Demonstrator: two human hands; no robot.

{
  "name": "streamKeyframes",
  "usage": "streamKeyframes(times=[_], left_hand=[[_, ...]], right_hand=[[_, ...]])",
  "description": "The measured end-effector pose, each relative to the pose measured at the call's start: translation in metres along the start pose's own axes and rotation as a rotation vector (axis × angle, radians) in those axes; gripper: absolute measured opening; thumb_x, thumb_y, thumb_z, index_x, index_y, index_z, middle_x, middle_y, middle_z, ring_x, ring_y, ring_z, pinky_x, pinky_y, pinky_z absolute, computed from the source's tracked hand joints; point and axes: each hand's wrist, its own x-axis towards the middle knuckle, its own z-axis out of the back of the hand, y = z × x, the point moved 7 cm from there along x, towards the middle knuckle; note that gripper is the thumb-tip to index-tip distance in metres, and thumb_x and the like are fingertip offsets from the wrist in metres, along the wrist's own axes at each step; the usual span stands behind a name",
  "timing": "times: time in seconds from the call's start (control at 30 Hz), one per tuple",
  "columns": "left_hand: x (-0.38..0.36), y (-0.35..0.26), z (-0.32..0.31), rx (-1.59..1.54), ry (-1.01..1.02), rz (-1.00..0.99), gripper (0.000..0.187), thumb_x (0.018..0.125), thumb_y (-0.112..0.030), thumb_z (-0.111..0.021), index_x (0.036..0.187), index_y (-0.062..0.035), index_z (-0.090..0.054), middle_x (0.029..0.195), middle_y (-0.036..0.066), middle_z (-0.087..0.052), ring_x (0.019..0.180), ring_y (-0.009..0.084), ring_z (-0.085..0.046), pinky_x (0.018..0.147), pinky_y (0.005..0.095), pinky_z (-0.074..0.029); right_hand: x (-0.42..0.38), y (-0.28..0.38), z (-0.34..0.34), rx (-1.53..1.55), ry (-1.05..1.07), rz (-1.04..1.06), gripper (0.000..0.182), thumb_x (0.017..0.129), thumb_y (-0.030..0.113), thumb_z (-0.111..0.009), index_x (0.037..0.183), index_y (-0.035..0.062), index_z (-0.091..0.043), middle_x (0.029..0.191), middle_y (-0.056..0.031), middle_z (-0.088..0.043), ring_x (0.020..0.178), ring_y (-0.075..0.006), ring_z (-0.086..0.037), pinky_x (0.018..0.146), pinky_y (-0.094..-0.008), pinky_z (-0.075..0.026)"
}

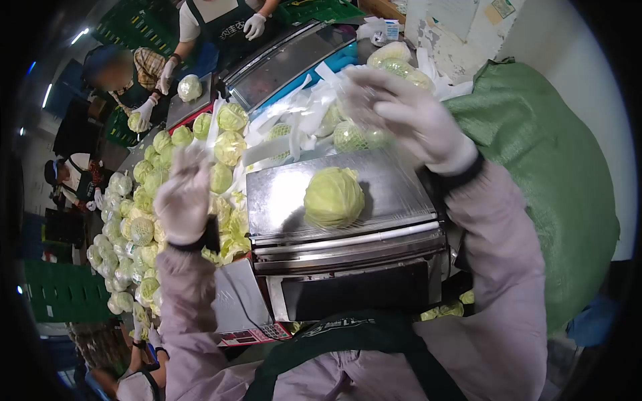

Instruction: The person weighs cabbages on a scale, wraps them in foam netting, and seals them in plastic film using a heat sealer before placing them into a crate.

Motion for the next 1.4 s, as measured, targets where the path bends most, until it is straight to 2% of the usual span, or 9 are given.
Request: streamKeyframes(times=[0.13, 0.3, 0.5, 0.7, 0.83, 0.87, 1.03, 1.23, 1.4], left_hand=[[0.038, 0.101, 0.084, 1.748, 0.089, 0.112, 0.044, 0.081, 0.006, -0.047, 0.122, -0.0030, -0.056, 0.119, 0.019, -0.059, 0.109, 0.0339, -0.056, 0.097, 0.0374, -0.043], [-0.016, 0.168, 0.087, 1.898, 0.629, -0.036, 0.041, 0.076, -0.018, -0.067, 0.115, -0.0095, -0.058, 0.111, 0.012, -0.057, 0.103, 0.0330, -0.052, 0.095, 0.0410, -0.041], [-0.025, 0.203, 0.083, 1.674, 0.340, 0.344, 0.055, 0.067, -0.028, -0.078, 0.115, -0.0091, -0.060, 0.102, 0.014, -0.060, 0.100, 0.0292, -0.055, 0.091, 0.0370, -0.044], [-0.073, 0.190, 0.040, 0.817, 0.255, 0.917, 0.048, 0.081, -0.016, -0.074, 0.122, 0.0005, -0.055, 0.111, 0.006, -0.065, 0.102, 0.0124, -0.059, 0.091, 0.0285, -0.047], [-0.147, 0.166, -0.015, 0.788, 0.341, 0.738, 0.056, 0.081, -0.015, -0.073, 0.130, -0.0033, -0.047, 0.107, 0.006, -0.065, 0.099, 0.0142, -0.061, 0.086, 0.0279, -0.050], [-0.185, 0.166, -0.013, 0.680, 0.299, 1.237, 0.057, 0.083, -0.016, -0.071, 0.132, -0.0052, -0.044, 0.110, 0.008, -0.062, 0.094, 0.0142, -0.063, 0.079, 0.0263, -0.054], [-0.299, 0.193, 0.024, 0.402, 0.029, 1.321, 0.042, 0.089, -0.031, -0.064, 0.117, -0.0002, -0.060, 0.106, 0.008, -0.063, 0.086, 0.0118, -0.062, 0.079, 0.0230, -0.050], [-0.344, 0.199, 0.069, 0.631, 0.140, 1.136, 0.038, 0.090, -0.030, -0.062, 0.109, 0.0035, -0.063, 0.097, 0.010, -0.067, 0.090, 0.0133, -0.062, 0.083, 0.0244, -0.048], [-0.368, 0.160, 0.071, 0.078, -0.388, 0.920, 0.041, 0.097, -0.025, -0.045, 0.124, 0.0048, -0.049, 0.117, 0.018, -0.060, 0.108, 0.0229, -0.059, 0.094, 0.0324, -0.046]], right_hand=[[0.033, -0.127, 0.084, -1.109, 0.164, 0.056, 0.046, 0.088, -0.003, -0.044, 0.134, 0.0018, -0.043, 0.124, -0.0176, -0.056, 0.120, -0.0255, -0.051, 0.101, -0.0345, -0.040], [-0.036, -0.187, 0.072, -1.444, 0.464, 0.086, 0.065, 0.074, 0.008, -0.061, 0.134, -0.0026, -0.038, 0.123, -0.0202, -0.054, 0.105, -0.0367, -0.055, 0.093, -0.0414, -0.042], [-0.048, -0.186, 0.048, -1.056, 0.193, -0.129, 0.085, 0.072, 0.017, -0.078, 0.140, 0.0004, -0.030, 0.128, -0.0189, -0.052, 0.120, -0.0293, -0.051, 0.104, -0.0368, -0.038], [-0.071, -0.170, 0.009, -0.402, 0.497, -0.488, 0.101, 0.063, 0.012, -0.087, 0.142, 0.0027, -0.025, 0.136, -0.0102, -0.044, 0.124, -0.0176, -0.042, 0.106, -0.0340, -0.035], [-0.134, -0.144, -0.054, -0.257, 0.584, -0.583, 0.097, 0.069, 0.014, -0.083, 0.143, 0.0022, -0.023, 0.137, -0.0093, -0.043, 0.124, -0.0169, -0.040, 0.108, -0.0333, -0.033], [-0.146, -0.138, -0.071, -0.251, 0.614, -0.537, 0.094, 0.072, 0.014, -0.081, 0.144, 0.0025, -0.022, 0.136, -0.0094, -0.044, 0.122, -0.0166, -0.042, 0.106, -0.0328, -0.035], [-0.271, -0.225, -0.088, 0.040, 0.392, -1.169, 0.058, 0.082, 0.022, -0.073, 0.130, 0.0053, -0.046, 0.111, -0.0039, -0.056, 0.097, -0.0103, -0.053, 0.082, -0.0242, -0.050], [-0.315, -0.259, -0.088, 0.094, 0.123, -1.023, 0.044, 0.091, 0.020, -0.063, 0.130, 0.0053, -0.048, 0.113, -0.0059, -0.060, 0.098, -0.0112, -0.058, 0.076, -0.0228, -0.052], [-0.353, -0.218, -0.075, 0.363, -0.324, -0.902, 0.040, 0.098, 0.018, -0.047, 0.133, -0.0021, -0.044, 0.125, -0.0136, -0.057, 0.108, -0.0227, -0.060, 0.092, -0.0316, -0.050]])
